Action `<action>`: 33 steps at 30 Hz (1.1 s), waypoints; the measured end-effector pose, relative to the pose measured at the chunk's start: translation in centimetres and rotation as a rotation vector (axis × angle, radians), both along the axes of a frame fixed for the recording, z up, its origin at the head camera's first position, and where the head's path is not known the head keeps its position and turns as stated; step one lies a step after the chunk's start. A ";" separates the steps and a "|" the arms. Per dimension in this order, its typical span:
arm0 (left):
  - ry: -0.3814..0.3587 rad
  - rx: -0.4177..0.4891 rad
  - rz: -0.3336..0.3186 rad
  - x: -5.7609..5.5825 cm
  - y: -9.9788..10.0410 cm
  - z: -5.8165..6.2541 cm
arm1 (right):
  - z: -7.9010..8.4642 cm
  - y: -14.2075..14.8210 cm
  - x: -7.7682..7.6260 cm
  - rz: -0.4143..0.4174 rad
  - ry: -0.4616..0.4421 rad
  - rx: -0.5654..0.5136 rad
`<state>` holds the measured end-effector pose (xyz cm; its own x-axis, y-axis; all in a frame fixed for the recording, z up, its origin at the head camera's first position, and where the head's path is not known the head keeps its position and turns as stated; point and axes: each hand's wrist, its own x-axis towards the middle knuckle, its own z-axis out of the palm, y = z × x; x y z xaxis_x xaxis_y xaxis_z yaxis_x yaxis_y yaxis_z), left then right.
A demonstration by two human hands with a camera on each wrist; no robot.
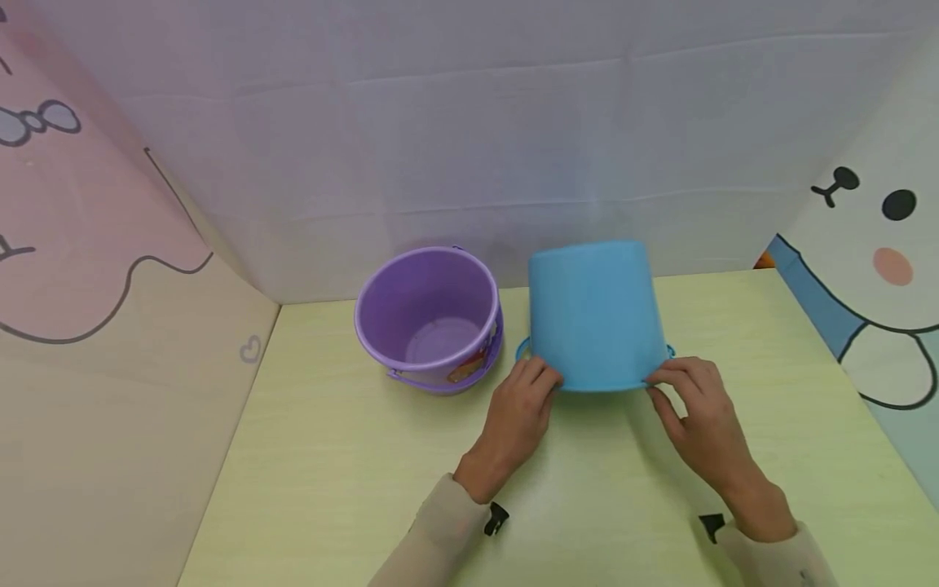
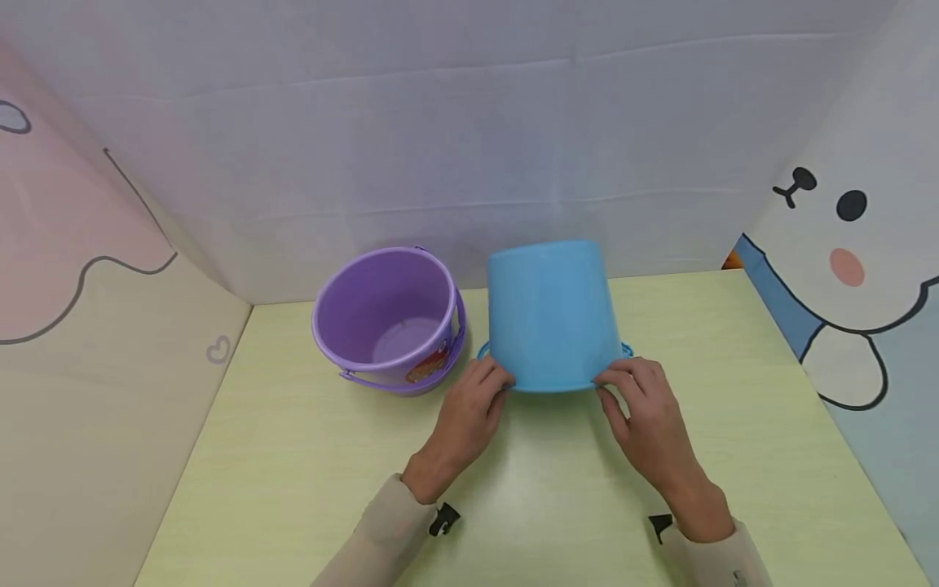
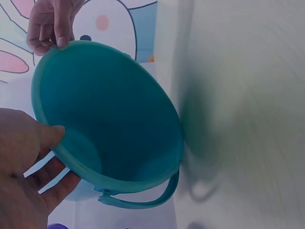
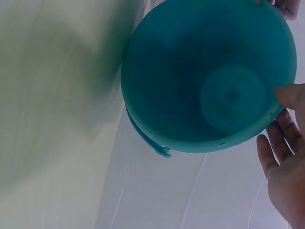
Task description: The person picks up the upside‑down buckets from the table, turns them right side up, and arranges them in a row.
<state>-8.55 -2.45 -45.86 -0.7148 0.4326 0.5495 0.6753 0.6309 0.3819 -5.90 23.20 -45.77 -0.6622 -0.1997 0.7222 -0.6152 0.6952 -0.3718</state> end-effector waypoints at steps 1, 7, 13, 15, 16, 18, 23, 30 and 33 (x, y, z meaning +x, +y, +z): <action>-0.001 0.001 0.000 0.0 0.0 0.1 | 0.0 0.0 0.0 -0.005 0.002 -0.008; -0.031 0.023 -0.003 0.0 -0.1 0.7 | -0.1 0.4 0.0 -0.030 -0.017 -0.072; -0.056 0.064 -0.010 -0.1 -0.3 1.4 | -0.4 0.9 -0.1 -0.069 -0.044 -0.142; -0.064 0.078 -0.011 -0.2 -0.4 1.6 | -0.5 1.0 0.0 -0.077 -0.073 -0.152; -0.068 0.087 -0.012 -0.2 -0.4 1.7 | -0.5 1.1 0.0 -0.082 -0.086 -0.159; -0.077 0.105 -0.013 -0.3 -0.5 1.8 | -0.5 1.2 0.1 -0.103 -0.111 -0.166; -0.101 0.148 -0.016 -0.4 -0.8 2.2 | -0.8 1.2 0.1 -0.162 -0.134 -0.176; -0.141 0.163 -0.006 -0.4 -1.0 2.5 | -1.5 1.5 0.0 -0.175 -0.155 -0.212; -0.155 0.173 -0.001 -0.4 -1.1 2.5 | -1.8 1.6 0.0 -0.177 -0.164 -0.224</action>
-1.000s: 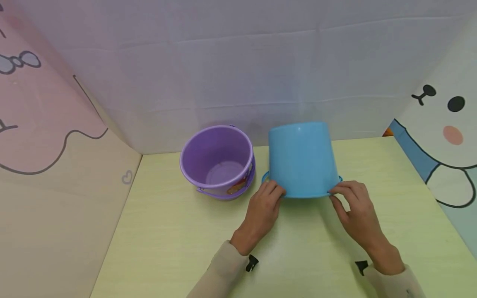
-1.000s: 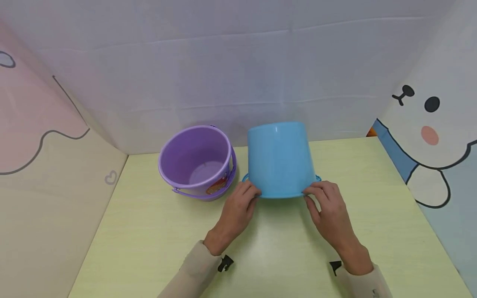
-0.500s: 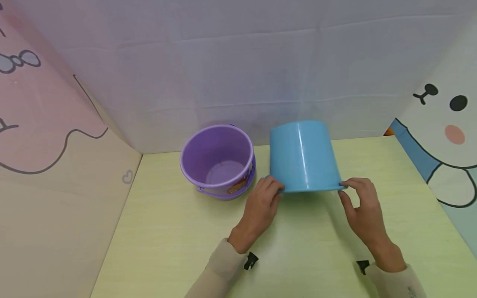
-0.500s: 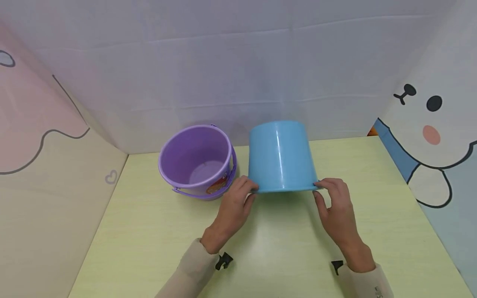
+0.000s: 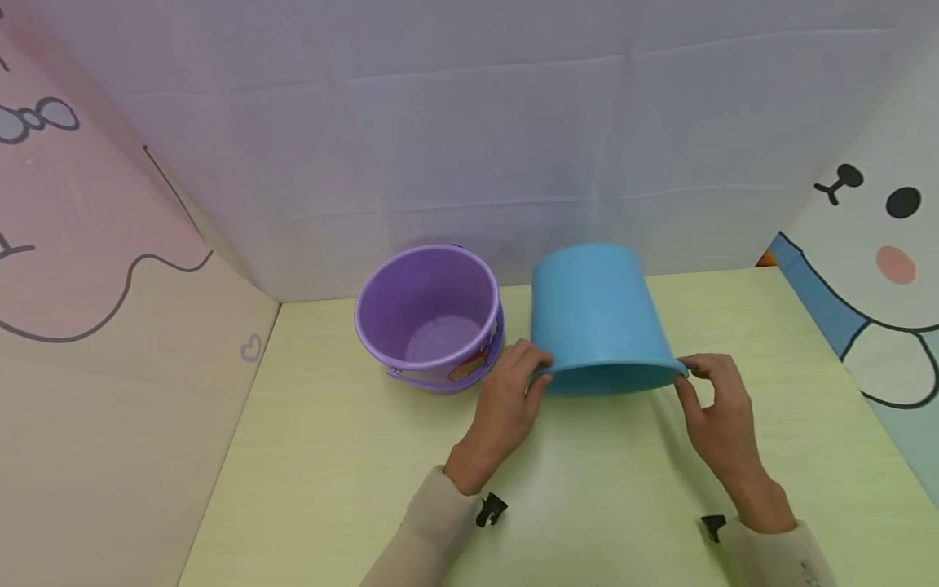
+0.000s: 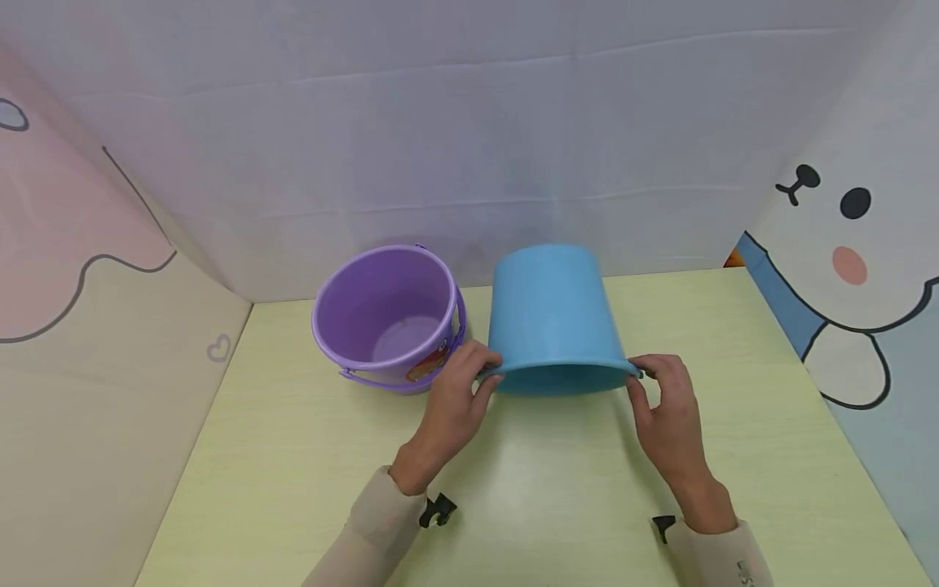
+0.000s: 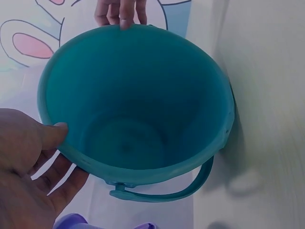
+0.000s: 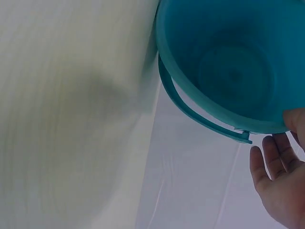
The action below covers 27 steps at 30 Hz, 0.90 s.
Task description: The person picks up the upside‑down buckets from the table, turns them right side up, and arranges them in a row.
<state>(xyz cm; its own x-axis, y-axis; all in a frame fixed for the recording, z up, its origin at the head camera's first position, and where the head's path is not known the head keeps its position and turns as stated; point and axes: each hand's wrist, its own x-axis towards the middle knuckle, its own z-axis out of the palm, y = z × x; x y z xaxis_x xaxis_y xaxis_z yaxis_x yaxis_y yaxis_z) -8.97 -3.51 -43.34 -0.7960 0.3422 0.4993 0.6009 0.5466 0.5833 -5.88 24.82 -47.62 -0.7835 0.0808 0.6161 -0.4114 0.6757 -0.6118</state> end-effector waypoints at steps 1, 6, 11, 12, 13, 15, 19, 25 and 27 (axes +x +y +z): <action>-0.004 0.003 0.000 0.0 0.0 0.0 | -0.1 0.0 0.0 -0.004 -0.005 -0.003; -0.017 0.022 0.000 -0.1 0.0 0.1 | -0.4 0.1 0.1 -0.015 -0.044 -0.023; -0.022 0.042 -0.003 -0.2 -0.1 0.1 | -0.7 0.2 0.2 -0.017 -0.074 -0.041; -0.023 0.045 -0.003 -0.2 -0.1 0.1 | -0.7 0.2 0.2 -0.018 -0.076 -0.043; -0.024 0.046 -0.005 -0.2 -0.1 0.1 | -0.8 0.2 0.2 -0.020 -0.078 -0.045; -0.024 0.043 -0.004 -0.2 -0.1 0.1 | -0.9 0.2 0.2 -0.026 -0.082 -0.044; -0.030 0.042 -0.004 -0.3 -0.1 0.1 | -1.3 0.3 0.2 -0.036 -0.101 -0.056; -0.045 0.042 -0.002 -0.4 -0.1 0.2 | -2.0 0.2 0.3 -0.014 -0.194 -0.126; -0.054 0.041 -0.002 -0.4 -0.1 0.2 | -2.2 0.2 0.4 0.004 -0.248 -0.153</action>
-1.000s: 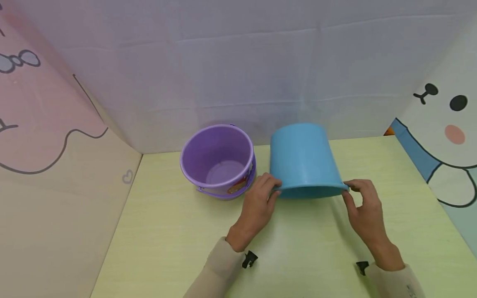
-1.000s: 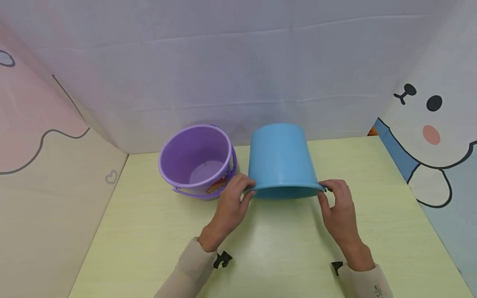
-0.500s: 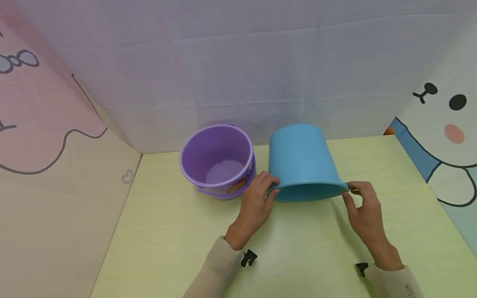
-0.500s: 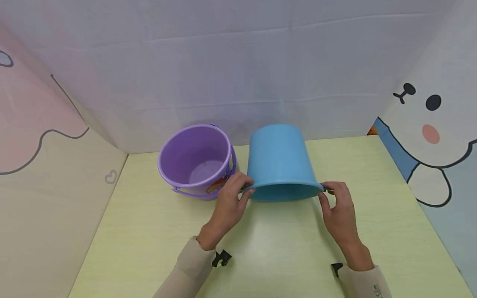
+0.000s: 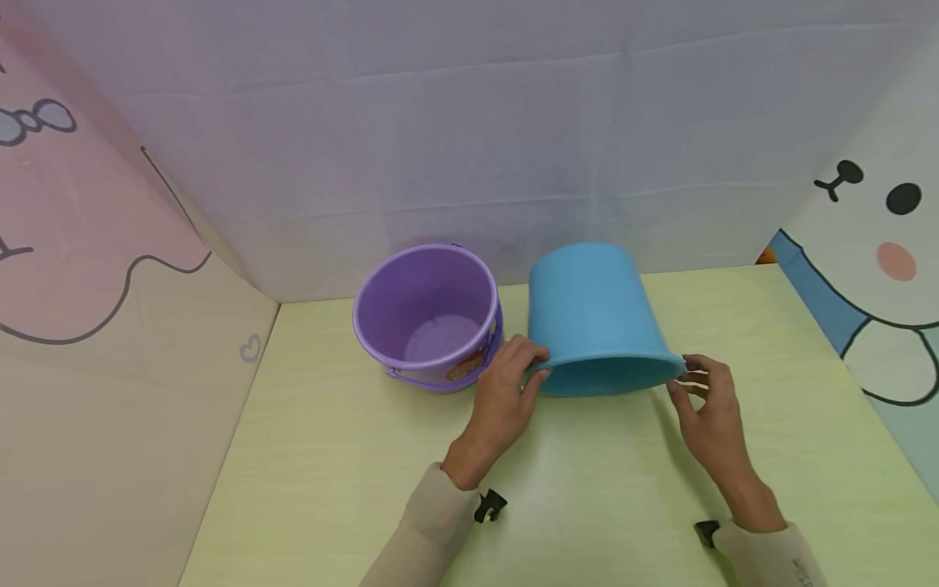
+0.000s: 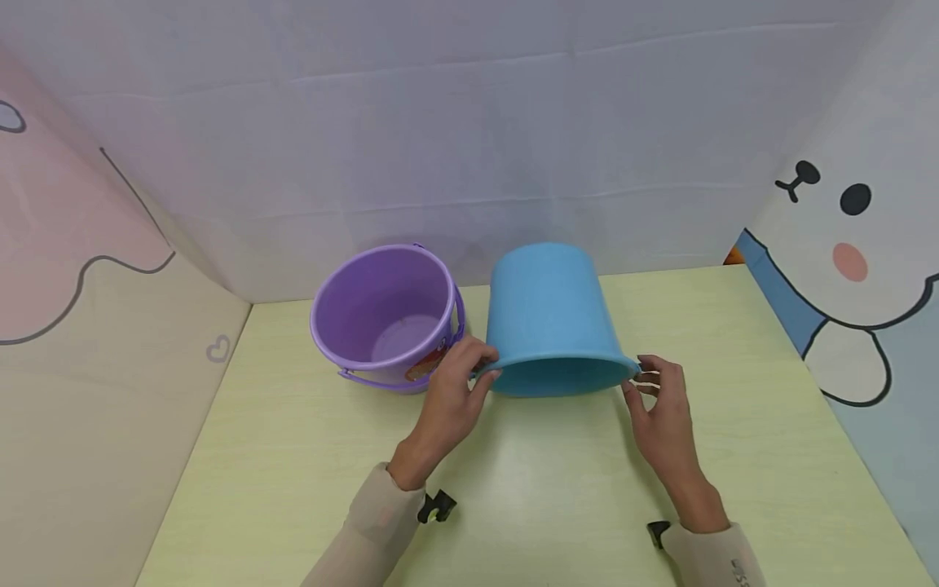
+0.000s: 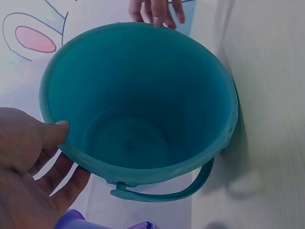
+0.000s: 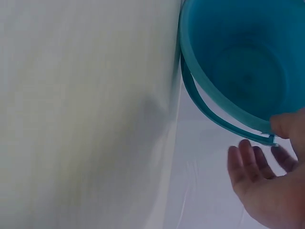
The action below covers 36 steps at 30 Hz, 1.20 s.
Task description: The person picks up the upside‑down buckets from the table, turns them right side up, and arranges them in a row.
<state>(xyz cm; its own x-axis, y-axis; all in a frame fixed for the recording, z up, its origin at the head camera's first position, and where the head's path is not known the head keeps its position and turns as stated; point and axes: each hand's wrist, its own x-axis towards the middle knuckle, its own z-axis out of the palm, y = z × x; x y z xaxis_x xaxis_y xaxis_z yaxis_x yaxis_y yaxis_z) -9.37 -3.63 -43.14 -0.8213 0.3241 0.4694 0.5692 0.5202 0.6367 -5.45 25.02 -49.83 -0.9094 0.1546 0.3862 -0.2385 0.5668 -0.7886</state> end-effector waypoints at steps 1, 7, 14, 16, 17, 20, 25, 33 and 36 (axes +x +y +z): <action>-0.005 0.002 0.000 0.0 0.0 0.0 | -0.1 0.0 0.0 0.011 -0.030 -0.010; -0.039 0.029 -0.014 -0.1 -0.2 0.0 | -0.8 0.0 -0.1 0.124 -0.152 -0.105; -0.050 0.048 -0.022 -0.1 -0.3 -0.1 | -1.1 -0.3 -0.4 0.238 -0.219 -0.199; -0.051 0.053 -0.023 -0.1 -0.3 -0.2 | -1.0 -0.4 -0.4 0.246 -0.230 -0.186; -0.050 0.055 -0.023 -0.1 -0.3 -0.2 | -1.0 -0.4 -0.5 0.250 -0.236 -0.177; -0.047 0.065 -0.022 -0.1 -0.4 -0.4 | -1.0 -0.4 -0.5 0.268 -0.254 -0.170; -0.055 0.086 -0.013 -0.2 -0.7 -0.6 | -1.0 -0.3 -0.4 0.279 -0.284 -0.185; -0.120 0.126 -0.007 0.0 -1.0 -1.0 | -0.8 -0.2 -0.3 0.269 -0.301 -0.182; -0.149 0.136 -0.010 0.0 -1.0 -1.2 | -0.7 0.0 -0.2 0.259 -0.298 -0.184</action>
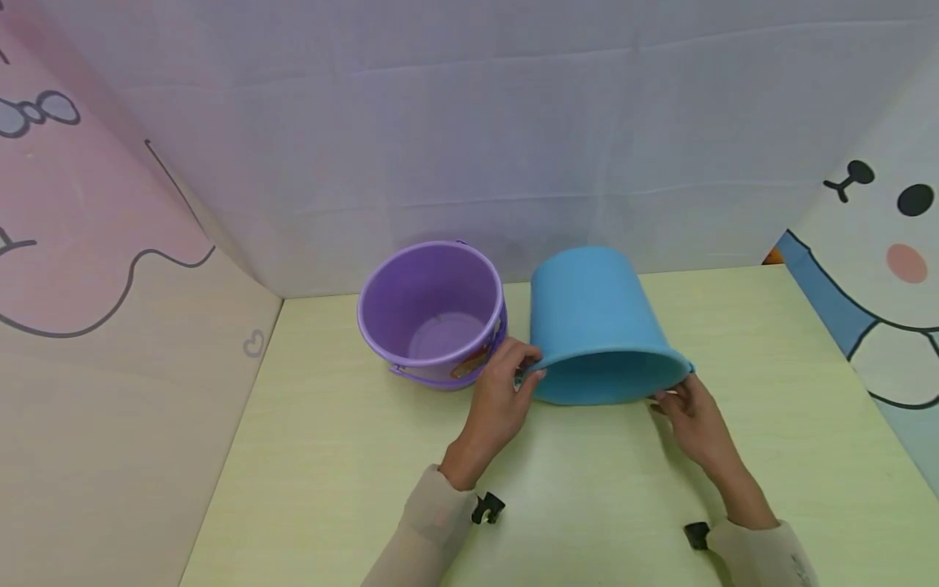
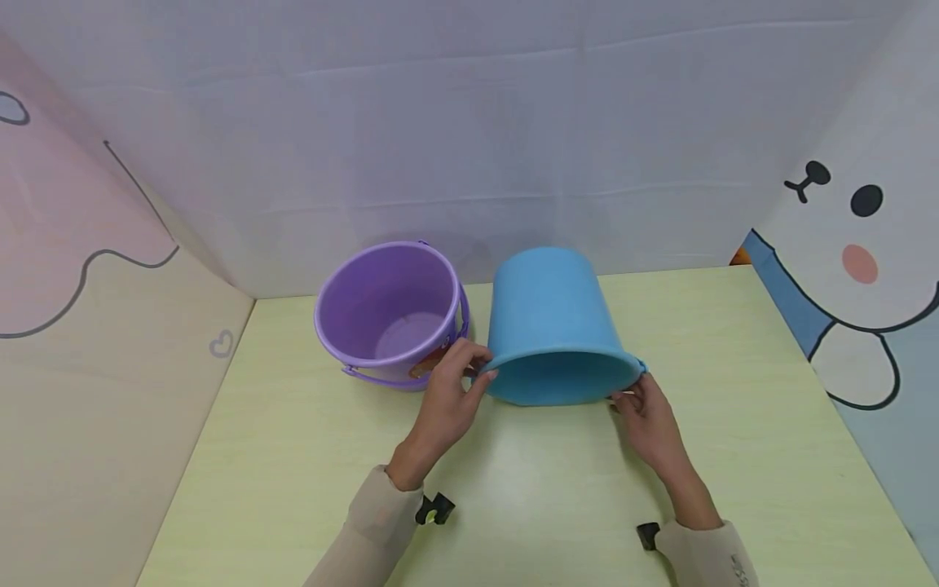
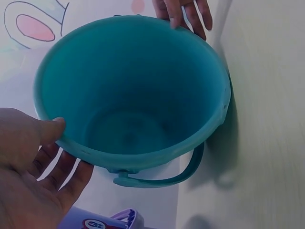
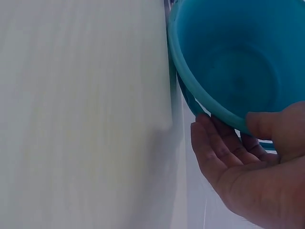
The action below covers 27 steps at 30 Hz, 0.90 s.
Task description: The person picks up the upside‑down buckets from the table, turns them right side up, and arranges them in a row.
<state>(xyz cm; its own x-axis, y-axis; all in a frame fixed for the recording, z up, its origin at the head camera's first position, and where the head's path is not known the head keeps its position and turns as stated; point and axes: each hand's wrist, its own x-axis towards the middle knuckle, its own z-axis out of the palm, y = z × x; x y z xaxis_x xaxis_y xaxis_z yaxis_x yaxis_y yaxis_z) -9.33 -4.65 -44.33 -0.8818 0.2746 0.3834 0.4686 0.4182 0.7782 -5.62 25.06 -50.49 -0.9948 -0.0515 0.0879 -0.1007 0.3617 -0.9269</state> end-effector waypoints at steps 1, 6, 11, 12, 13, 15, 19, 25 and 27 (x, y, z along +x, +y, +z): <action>-0.010 0.003 -0.001 0.0 0.0 0.0 | 0.1 0.1 0.0 -0.004 0.002 -0.002; -0.040 0.049 -0.013 0.1 0.1 -0.1 | 0.3 0.6 0.1 -0.030 0.011 -0.032; -0.079 0.098 -0.017 0.1 0.2 0.0 | 0.8 0.9 0.2 -0.065 0.018 -0.037; -0.090 0.105 -0.017 0.1 0.2 0.1 | 1.0 0.9 0.3 -0.072 0.019 -0.030; -0.104 0.112 -0.016 0.1 0.2 0.1 | 1.1 1.0 0.3 -0.077 0.020 -0.020; -0.128 0.124 -0.015 0.1 0.2 0.2 | 1.3 1.0 0.4 -0.087 0.023 -0.012; -0.156 0.149 -0.011 0.1 0.3 0.1 | 1.6 1.1 0.4 -0.112 0.028 0.006; -0.186 0.195 -0.006 -0.1 0.3 -0.2 | 2.0 1.1 0.5 -0.139 0.023 0.004; -0.191 0.203 -0.008 -0.1 0.3 -0.2 | 2.1 1.1 0.5 -0.138 0.017 0.000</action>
<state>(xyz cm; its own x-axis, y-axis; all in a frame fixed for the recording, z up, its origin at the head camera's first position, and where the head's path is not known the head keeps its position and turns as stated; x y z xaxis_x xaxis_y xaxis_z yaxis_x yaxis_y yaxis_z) -9.43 -4.38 -44.53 -0.9416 0.2164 0.2580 0.3078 0.2420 0.9202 -5.15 26.20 -48.42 -0.9908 0.0863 0.1045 -0.0652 0.3727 -0.9256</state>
